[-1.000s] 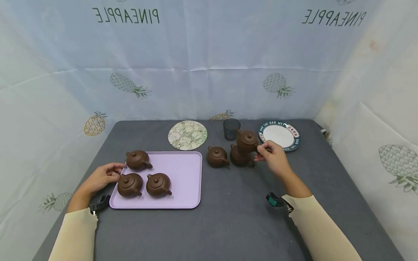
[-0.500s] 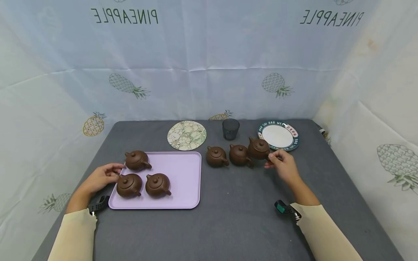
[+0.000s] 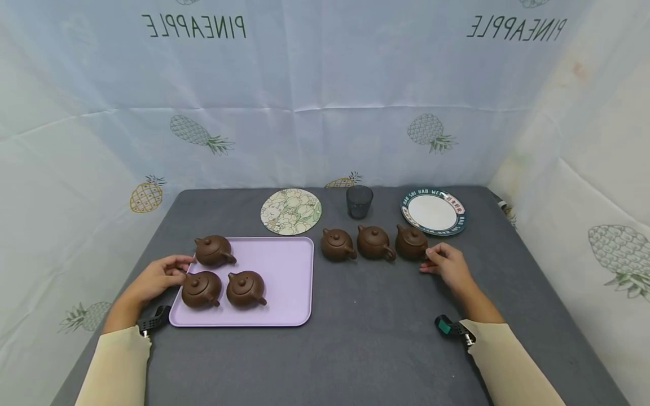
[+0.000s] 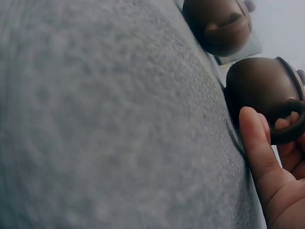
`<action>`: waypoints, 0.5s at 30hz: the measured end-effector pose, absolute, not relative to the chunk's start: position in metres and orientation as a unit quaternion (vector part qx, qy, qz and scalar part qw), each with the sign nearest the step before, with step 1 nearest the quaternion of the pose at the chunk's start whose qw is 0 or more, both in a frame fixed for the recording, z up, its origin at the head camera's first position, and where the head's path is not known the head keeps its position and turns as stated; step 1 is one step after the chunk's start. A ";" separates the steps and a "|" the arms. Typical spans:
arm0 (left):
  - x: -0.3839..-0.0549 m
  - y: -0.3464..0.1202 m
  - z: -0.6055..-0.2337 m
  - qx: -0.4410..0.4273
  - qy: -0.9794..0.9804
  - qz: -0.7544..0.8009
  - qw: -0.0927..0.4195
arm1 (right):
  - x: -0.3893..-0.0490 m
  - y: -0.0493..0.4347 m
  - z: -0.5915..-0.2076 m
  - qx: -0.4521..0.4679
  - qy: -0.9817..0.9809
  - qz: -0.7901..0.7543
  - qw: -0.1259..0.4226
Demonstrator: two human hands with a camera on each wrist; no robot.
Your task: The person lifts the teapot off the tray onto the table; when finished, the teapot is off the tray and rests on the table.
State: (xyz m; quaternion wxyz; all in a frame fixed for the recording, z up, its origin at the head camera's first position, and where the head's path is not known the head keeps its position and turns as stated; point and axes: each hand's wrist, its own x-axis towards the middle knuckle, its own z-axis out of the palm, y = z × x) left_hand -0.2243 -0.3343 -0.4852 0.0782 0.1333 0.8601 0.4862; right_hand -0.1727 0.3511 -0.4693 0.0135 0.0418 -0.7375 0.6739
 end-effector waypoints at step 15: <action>-0.225 -0.334 -0.485 0.124 0.862 0.484 0.083 | -0.178 0.364 -0.467 0.007 -0.801 0.598 -0.022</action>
